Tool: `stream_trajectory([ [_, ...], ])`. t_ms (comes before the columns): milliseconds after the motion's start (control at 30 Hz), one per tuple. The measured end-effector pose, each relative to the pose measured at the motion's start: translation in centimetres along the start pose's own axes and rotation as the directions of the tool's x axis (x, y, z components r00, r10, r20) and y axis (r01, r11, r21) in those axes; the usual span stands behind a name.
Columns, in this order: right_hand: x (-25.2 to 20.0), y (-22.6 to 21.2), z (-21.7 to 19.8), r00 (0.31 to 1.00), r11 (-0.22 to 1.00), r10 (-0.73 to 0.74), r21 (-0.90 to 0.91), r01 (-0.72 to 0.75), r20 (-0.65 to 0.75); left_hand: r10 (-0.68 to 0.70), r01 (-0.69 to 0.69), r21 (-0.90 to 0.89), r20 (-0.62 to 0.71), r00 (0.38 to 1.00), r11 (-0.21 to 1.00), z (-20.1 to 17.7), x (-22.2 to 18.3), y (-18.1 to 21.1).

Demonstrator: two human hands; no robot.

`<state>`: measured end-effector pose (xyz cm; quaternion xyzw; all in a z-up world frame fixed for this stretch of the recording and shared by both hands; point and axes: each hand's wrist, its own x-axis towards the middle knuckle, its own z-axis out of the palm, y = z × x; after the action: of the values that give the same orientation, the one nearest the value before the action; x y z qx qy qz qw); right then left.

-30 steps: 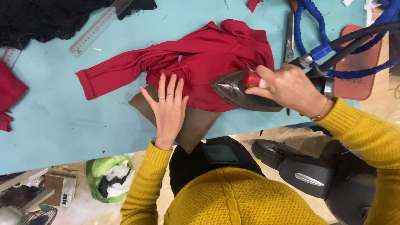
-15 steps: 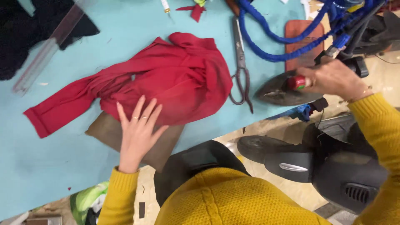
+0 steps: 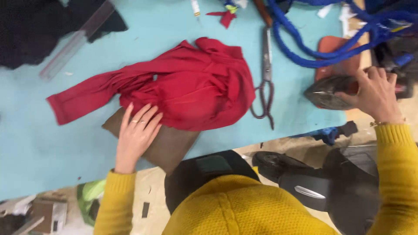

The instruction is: Arranging red fabric on a mold, measuring with a ruler, and pressing it with an iron.

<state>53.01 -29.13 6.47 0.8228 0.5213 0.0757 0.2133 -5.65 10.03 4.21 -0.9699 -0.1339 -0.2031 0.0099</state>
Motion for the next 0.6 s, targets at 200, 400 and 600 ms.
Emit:
stream_trajectory([
  [200, 3.0, -24.5, -10.7, 0.924, 0.889, -0.202, 0.334, 0.312, -0.324, -0.268, 0.24, -0.227, -0.102, 0.958, 0.944, 3.2, -1.6, 0.0],
  [400, 6.0, -33.8, -4.9, 0.881, 0.762, -0.149, 0.516, 0.392, -0.449, -0.49, 0.322, -0.486, -0.271, 0.829, 0.813, 4.7, -0.5, -0.5],
  [600, 9.6, -28.2, -6.4, 0.943, 0.261, 0.079, 0.92, 0.292, -0.322, -0.717, 0.398, -0.705, -0.225, 0.659, 0.587, 1.9, -0.8, -1.7],
])
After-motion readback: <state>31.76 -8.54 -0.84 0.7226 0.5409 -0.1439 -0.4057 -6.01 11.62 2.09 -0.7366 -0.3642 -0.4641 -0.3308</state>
